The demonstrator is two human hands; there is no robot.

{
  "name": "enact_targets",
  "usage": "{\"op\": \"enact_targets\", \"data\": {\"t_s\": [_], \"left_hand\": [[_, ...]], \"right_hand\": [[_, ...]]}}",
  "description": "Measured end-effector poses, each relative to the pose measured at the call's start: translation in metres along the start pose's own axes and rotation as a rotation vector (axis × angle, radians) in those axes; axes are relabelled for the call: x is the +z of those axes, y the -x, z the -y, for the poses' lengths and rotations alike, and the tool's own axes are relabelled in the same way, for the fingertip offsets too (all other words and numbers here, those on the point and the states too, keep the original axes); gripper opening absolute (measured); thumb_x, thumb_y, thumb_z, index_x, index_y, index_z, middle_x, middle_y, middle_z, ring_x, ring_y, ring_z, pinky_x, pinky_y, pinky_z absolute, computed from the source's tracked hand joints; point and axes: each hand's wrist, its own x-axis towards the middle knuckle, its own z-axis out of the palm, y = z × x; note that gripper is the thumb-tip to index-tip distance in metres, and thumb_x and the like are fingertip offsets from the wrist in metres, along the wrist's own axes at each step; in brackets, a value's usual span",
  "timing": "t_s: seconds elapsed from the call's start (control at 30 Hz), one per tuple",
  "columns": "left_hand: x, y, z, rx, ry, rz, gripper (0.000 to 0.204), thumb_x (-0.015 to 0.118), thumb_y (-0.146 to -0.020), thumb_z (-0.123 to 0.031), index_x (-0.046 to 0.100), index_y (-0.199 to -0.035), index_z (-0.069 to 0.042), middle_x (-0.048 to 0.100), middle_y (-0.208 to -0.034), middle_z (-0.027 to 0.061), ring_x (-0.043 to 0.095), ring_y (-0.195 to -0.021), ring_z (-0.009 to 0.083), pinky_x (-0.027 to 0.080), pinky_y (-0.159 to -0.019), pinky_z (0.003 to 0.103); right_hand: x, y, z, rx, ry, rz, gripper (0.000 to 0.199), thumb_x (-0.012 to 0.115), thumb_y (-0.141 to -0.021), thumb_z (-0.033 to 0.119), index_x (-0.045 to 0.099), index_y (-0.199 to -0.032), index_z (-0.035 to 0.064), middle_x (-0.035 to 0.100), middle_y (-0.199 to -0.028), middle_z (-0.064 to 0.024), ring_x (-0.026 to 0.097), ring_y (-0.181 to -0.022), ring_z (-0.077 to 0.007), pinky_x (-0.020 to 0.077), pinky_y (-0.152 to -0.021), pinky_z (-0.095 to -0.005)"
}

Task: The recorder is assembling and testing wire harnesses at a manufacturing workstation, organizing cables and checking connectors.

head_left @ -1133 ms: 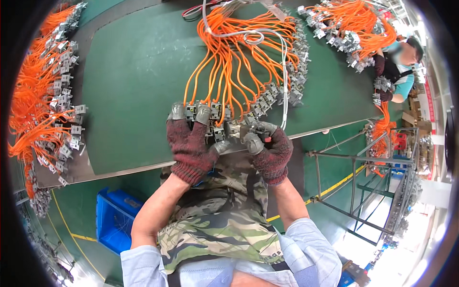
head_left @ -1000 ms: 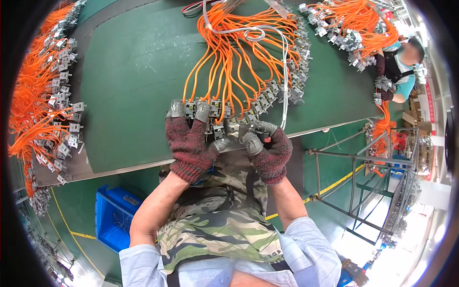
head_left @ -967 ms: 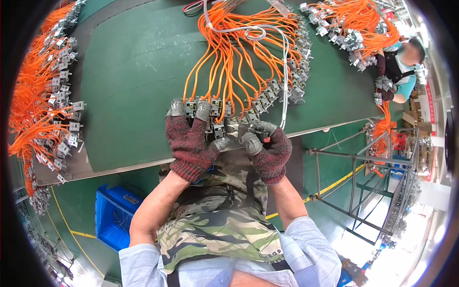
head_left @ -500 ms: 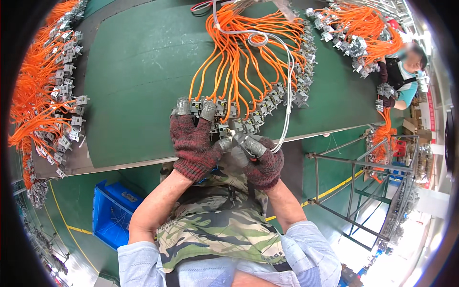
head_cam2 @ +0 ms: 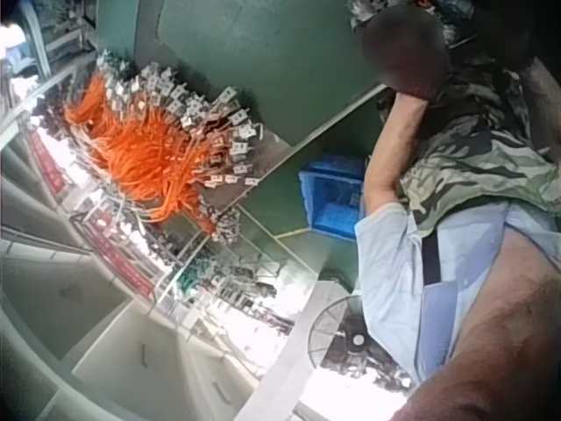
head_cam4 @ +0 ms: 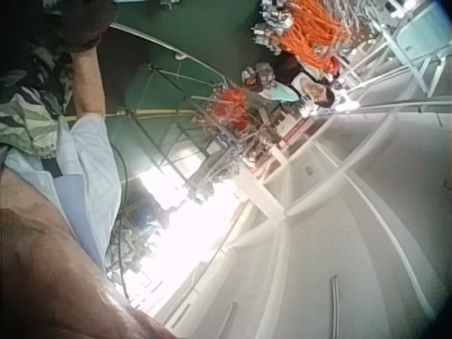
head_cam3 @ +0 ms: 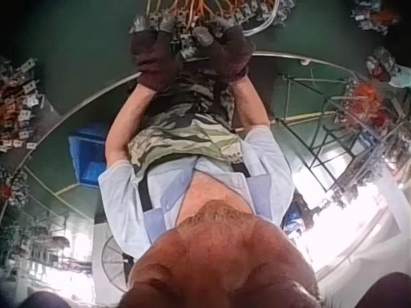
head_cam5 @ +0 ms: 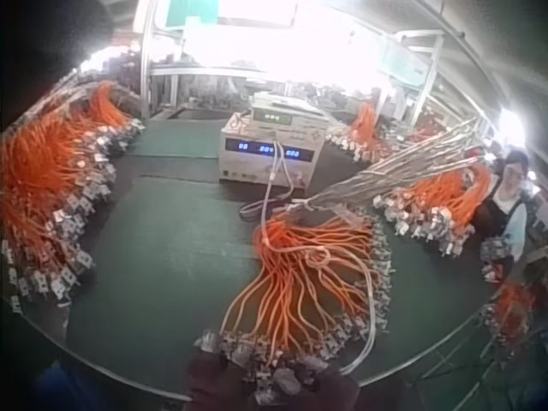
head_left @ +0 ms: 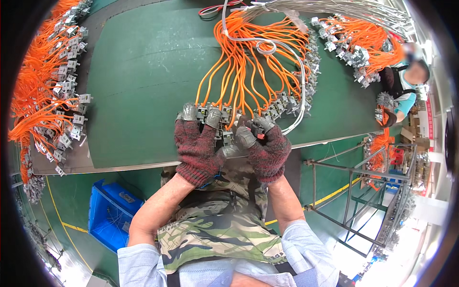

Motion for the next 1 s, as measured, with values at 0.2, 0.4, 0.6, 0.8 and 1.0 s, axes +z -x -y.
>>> {"op": "enact_targets", "data": {"t_s": [0.2, 0.4, 0.6, 0.8, 1.0], "left_hand": [[0.001, 0.001, 0.001, -0.013, -0.003, -0.017, 0.096, 0.085, -0.077, -0.057, 0.054, -0.158, -0.014, 0.037, -0.162, 0.0346, 0.037, -0.148, 0.056, 0.028, -0.121, 0.069], [-0.001, 0.002, 0.0, -0.033, -0.009, 0.02, 0.096, 0.085, -0.073, -0.049, 0.053, -0.157, -0.015, 0.036, -0.161, 0.0344, 0.036, -0.148, 0.0566, 0.028, -0.121, 0.069], [0.0, 0.001, -0.001, -0.029, 0.0, -0.013, 0.097, 0.087, -0.071, -0.042, 0.052, -0.158, -0.016, 0.037, -0.159, 0.0334, 0.036, -0.147, 0.0564, 0.027, -0.121, 0.07], [-0.003, -0.002, -0.011, -0.033, -0.057, 0.037, 0.099, 0.085, -0.076, -0.054, 0.051, -0.159, -0.013, 0.035, -0.161, 0.0354, 0.036, -0.148, 0.0563, 0.028, -0.121, 0.069], [0.013, -0.011, -0.049, -0.076, 0.041, 0.116, 0.101, 0.089, -0.074, -0.047, 0.048, -0.16, -0.013, 0.035, -0.158, 0.0399, 0.035, -0.146, 0.0593, 0.028, -0.12, 0.07]], "right_hand": [[0.001, -0.002, 0.005, -0.037, 0.029, 0.001, 0.04, 0.093, -0.084, 0.022, 0.075, -0.114, 0.0037, 0.079, -0.092, -0.0107, 0.079, -0.078, -0.0207, 0.0615, -0.07, -0.0345], [0.004, -0.004, 0.003, -0.099, 0.07, 0.061, 0.041, 0.095, -0.082, 0.017, 0.075, -0.116, 0.0059, 0.08, -0.102, -0.0106, 0.079, -0.09, -0.0205, 0.0617, -0.079, -0.0341], [0.004, -0.007, 0.003, -0.167, 0.085, 0.058, 0.033, 0.09, -0.087, 0.027, 0.077, -0.113, 0.0102, 0.078, -0.1, -0.0102, 0.078, -0.076, -0.0232, 0.0608, -0.067, -0.0357], [-0.003, -0.01, -0.001, -0.097, 0.005, 0.045, 0.031, 0.089, -0.086, 0.019, 0.077, -0.112, 0.0067, 0.076, -0.087, -0.0085, 0.074, -0.071, -0.0182, 0.059, -0.066, -0.0323], [-0.043, -0.024, -0.006, 0.177, -0.01, 0.103, 0.026, 0.086, -0.088, 0.014, 0.076, -0.109, 0.0032, 0.077, -0.086, -0.0072, 0.072, -0.078, -0.0087, 0.0579, -0.068, -0.0284]]}}
